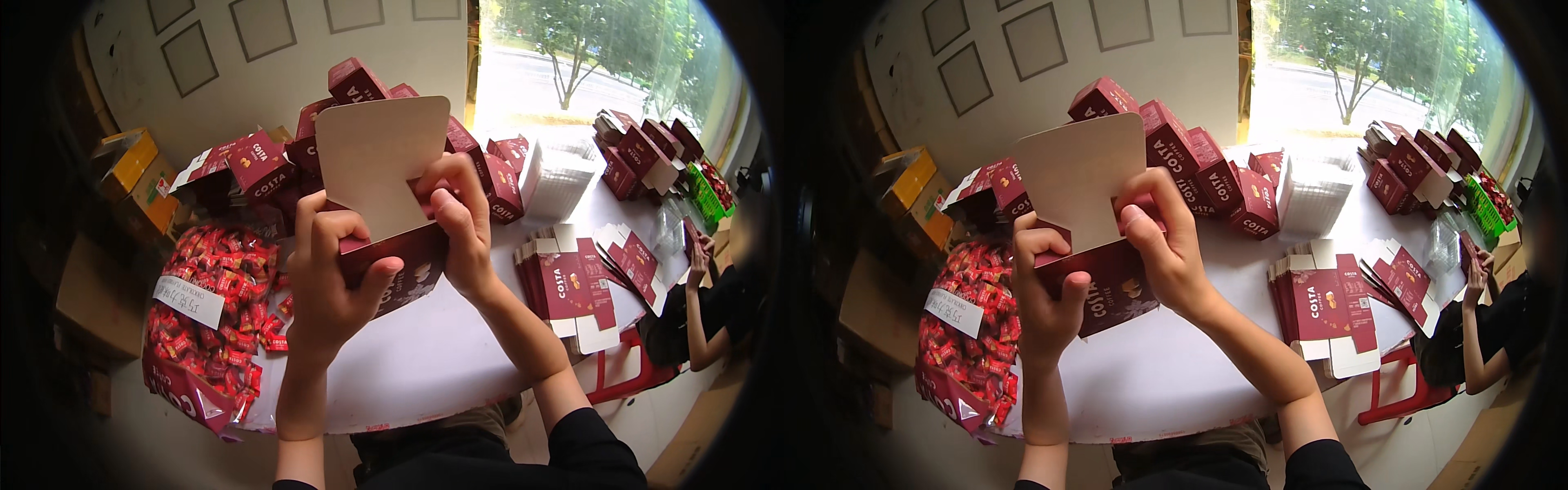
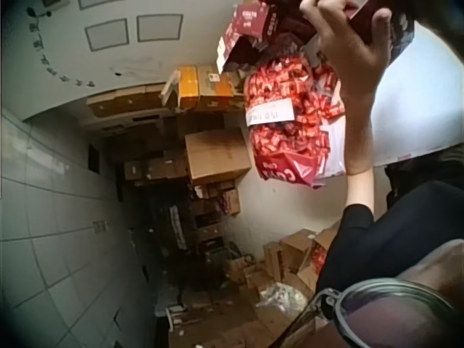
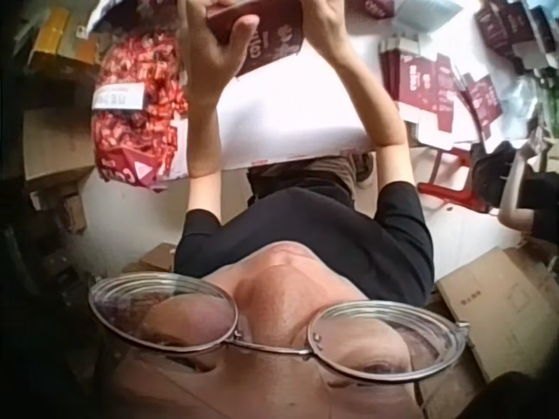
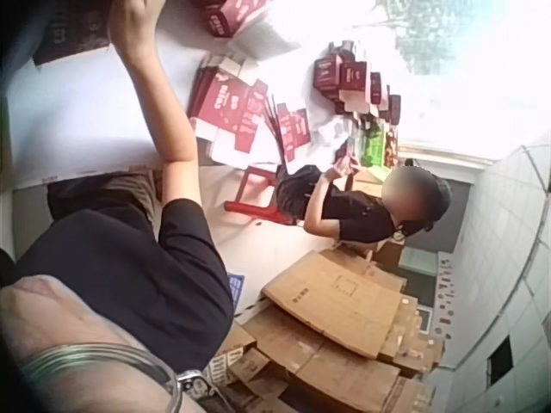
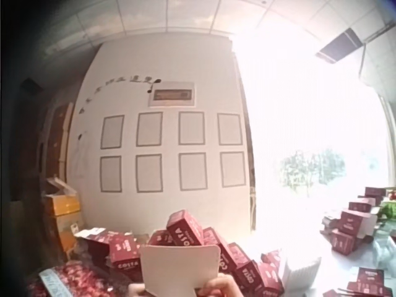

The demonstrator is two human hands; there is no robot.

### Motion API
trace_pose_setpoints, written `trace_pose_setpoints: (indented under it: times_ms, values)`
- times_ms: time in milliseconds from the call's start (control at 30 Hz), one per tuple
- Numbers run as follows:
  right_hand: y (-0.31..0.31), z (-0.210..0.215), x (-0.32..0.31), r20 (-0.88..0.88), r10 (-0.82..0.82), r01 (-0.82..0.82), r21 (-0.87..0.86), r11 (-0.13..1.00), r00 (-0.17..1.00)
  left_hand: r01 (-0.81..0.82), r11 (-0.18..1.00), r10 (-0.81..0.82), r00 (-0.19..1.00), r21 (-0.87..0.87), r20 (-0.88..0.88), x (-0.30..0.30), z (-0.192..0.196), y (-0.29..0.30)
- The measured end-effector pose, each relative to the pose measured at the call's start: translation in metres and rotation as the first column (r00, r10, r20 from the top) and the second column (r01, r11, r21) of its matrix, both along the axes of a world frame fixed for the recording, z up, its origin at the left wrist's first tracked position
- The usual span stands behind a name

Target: The person folds flat Costa Coffee boxes into small rectangular containers and stacks them. Then the person separates clear plastic trays and places red-wrapped candies into the trays. The person works at a table with a coworker visible in the background.

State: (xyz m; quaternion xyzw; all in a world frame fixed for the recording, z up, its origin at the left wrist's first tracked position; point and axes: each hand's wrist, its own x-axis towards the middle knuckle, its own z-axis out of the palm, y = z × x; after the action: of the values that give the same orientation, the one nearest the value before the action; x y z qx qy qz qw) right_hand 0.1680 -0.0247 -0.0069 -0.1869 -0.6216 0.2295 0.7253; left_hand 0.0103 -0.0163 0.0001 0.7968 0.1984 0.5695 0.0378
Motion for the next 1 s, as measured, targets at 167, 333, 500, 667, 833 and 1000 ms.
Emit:
trace_pose_setpoints:
  times_ms: [167, 333, 500, 667, 833, 1000]
  values:
    - [-0.012, 0.023, -0.001, -0.248, 0.209, -0.209, 0.028, 0.978, 0.946, 0.078, 0.988, -0.065, 0.993, -0.130, 0.098, 0.010, -0.004, -0.006]
    - [0.004, 0.009, 0.011, 0.186, 0.104, -0.128, 0.123, 0.984, 0.977, 0.146, 0.970, -0.082, 0.950, -0.196, 0.301, 0.010, -0.009, 0.007]
    - [-0.003, 0.013, 0.000, -0.003, 0.115, -0.115, -0.110, 0.987, 0.993, 0.189, 0.947, -0.144, 0.972, -0.260, 0.185, -0.002, 0.002, 0.007]
    - [-0.001, 0.011, 0.001, 0.006, 0.123, -0.121, -0.101, 0.987, 0.992, 0.151, 0.958, -0.127, 0.986, -0.243, 0.111, -0.006, 0.001, 0.008]
    - [-0.002, 0.011, 0.007, 0.129, 0.188, -0.179, -0.082, 0.980, 0.974, 0.140, 0.965, -0.116, 0.987, -0.224, 0.114, -0.010, -0.002, 0.008]
    - [-0.001, 0.014, 0.004, 0.306, 0.088, -0.147, 0.178, 0.973, 0.948, 0.328, 0.919, -0.281, 0.934, -0.220, 0.220, -0.020, 0.009, 0.009]
